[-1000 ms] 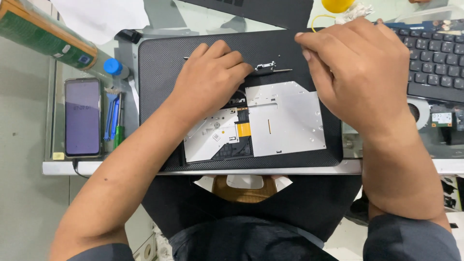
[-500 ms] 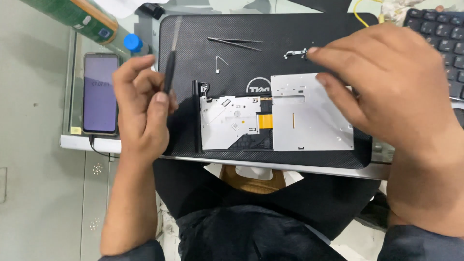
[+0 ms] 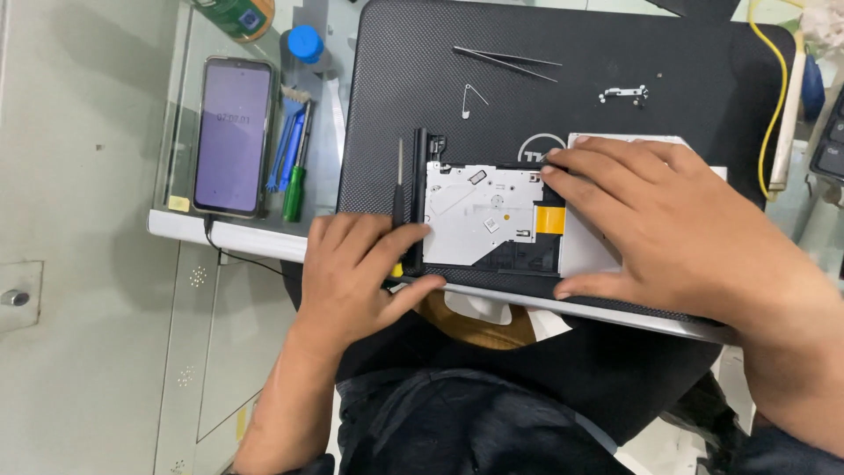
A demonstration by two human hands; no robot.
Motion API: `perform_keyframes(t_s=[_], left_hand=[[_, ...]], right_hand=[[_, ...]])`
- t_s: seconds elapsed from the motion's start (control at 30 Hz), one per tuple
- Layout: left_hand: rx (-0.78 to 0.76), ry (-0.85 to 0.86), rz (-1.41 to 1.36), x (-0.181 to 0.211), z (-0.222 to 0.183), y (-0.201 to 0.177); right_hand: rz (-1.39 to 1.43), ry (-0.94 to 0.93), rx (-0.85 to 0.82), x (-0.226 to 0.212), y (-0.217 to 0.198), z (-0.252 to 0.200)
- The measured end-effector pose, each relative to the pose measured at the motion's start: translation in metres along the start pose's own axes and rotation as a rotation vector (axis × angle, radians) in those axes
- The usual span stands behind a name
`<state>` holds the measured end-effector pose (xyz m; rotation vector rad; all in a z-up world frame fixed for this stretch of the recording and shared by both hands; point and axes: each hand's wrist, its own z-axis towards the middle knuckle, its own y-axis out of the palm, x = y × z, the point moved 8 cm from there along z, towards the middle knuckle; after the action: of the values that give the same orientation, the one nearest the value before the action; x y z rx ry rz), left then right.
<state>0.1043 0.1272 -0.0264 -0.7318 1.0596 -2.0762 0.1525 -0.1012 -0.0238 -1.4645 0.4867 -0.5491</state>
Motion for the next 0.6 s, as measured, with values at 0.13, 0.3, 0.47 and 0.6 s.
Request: perform_keyframes(t_s=[0.13,0.3,0.47,0.6], left_hand=[[0.048,0.017,-0.014,-0.002,-0.005,-0.001],[0.054,0.11,-0.062,-0.004,-0.004,0.0],[0.064,0.12,-0.075,-0.006,-0.002,0.0],[0.076,0.136,-0.082,-0.007,-0.001,-0.001]], right_hand=[[-0.001,-0.013,0.026,-0.003,0.0,0.002],[-0.036,0.015,0.002,0.0,0.005,0.0],[0.007,0.023,-0.016,0.005,0.008,-0.003],[0.059,0.031,-0.017,0.004,0.003,-0.003]])
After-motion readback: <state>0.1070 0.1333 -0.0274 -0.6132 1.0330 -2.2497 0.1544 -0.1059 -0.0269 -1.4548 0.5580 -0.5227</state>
